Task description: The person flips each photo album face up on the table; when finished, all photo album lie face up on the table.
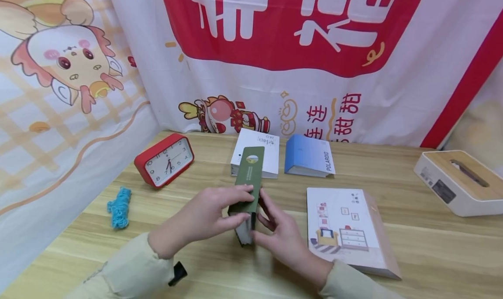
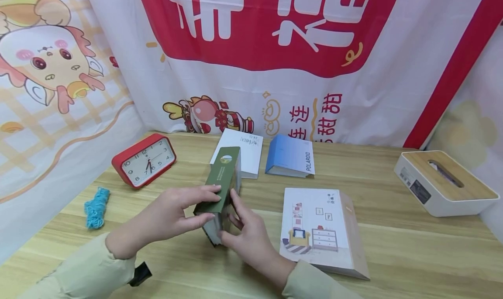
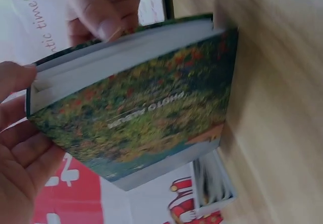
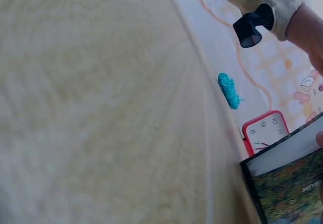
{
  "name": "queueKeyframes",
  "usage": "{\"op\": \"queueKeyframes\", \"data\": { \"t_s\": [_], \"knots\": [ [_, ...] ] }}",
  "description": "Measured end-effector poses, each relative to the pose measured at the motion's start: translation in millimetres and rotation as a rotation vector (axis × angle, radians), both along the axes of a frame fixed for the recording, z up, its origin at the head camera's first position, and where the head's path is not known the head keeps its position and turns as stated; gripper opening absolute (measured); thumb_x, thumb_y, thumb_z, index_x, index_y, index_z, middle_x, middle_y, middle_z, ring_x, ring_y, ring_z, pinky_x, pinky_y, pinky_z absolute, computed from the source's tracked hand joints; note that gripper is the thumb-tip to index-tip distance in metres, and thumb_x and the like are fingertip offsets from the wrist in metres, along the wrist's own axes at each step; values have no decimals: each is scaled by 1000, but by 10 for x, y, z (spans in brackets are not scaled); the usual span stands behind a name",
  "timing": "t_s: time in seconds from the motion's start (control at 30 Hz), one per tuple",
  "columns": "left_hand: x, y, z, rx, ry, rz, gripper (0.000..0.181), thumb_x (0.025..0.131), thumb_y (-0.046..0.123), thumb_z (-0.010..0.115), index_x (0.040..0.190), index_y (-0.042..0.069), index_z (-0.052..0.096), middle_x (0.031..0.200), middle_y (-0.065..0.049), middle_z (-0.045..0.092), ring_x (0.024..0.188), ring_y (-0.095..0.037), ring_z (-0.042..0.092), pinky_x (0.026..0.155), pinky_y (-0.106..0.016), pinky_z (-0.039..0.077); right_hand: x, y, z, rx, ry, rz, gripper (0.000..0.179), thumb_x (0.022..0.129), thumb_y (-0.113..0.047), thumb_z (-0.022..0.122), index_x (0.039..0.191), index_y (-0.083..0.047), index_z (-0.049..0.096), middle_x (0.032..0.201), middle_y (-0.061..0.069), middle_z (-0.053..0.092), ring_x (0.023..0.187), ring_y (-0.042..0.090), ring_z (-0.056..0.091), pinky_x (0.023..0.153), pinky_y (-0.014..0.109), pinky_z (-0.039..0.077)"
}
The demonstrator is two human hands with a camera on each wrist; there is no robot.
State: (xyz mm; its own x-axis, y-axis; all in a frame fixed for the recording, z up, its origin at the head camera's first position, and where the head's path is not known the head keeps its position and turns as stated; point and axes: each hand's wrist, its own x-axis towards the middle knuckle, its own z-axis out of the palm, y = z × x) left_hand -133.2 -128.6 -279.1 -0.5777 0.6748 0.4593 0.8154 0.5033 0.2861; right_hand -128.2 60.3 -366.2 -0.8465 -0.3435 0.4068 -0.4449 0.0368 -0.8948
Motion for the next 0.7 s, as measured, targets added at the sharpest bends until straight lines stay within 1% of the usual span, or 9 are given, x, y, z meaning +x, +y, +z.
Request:
{"op": "queueKeyframes", "data": {
  "t_s": [0.03,0.1,0.2,0.3,0.4,0.5,0.6,0.67,0.7],
  "knots": [
    [-1,3,14,-29,11,5,30,82,19,69,109,6,66,123,-10,61,106,-20,62,81,-24,53,-4,-4,-15,2,-15,8,88,73,13,67,146,-7,22,149,10,28,134,25,32,96,25,41],
    [0,9,31,-72,33,21,35,82,21,70,114,7,65,122,-11,61,104,-20,63,78,-24,54,-12,-15,-39,10,-42,25,89,72,14,66,147,-9,21,150,10,26,134,25,31,96,26,41],
    [-2,27,47,-119,61,58,38,81,22,71,116,8,65,121,-12,62,94,-20,67,72,-24,55,-19,-27,-64,49,-101,26,92,72,12,66,147,-12,20,150,11,25,134,27,31,97,26,40],
    [-1,40,68,-164,37,100,38,80,23,71,116,10,65,120,-11,62,88,-20,68,71,-26,56,-29,-31,-109,78,-176,38,95,71,8,68,148,-13,17,150,15,24,133,30,33,97,26,40],
    [-1,44,103,-214,-10,126,38,80,22,71,116,11,66,121,-10,62,89,-21,68,72,-29,56,-41,-33,-174,83,-225,59,97,71,7,70,149,-11,15,150,17,23,132,32,34,98,26,39],
    [-3,40,135,-243,-47,130,36,80,19,71,115,11,66,121,-11,61,95,-24,66,74,-32,56,-51,-42,-222,73,-241,72,97,71,8,70,148,-9,14,149,18,22,132,31,33,98,26,39],
    [-11,24,162,-255,-80,119,35,81,17,70,115,10,66,121,-12,61,96,-24,66,72,-31,56,-53,-51,-233,100,-222,61,94,71,8,68,147,-7,17,148,20,25,132,32,34,98,28,39],
    [-23,9,170,-256,-79,98,34,81,16,70,114,9,66,121,-13,61,95,-24,66,71,-28,56,-49,-55,-232,137,-205,37,90,70,8,67,146,-3,20,146,20,29,131,31,35,99,31,38],
    [-31,4,170,-257,-65,86,33,81,16,69,113,8,67,120,-13,61,95,-23,66,70,-27,56,-44,-59,-230,156,-194,23,88,69,9,66,145,-1,21,145,21,31,130,30,36,100,32,37]
  ]
}}
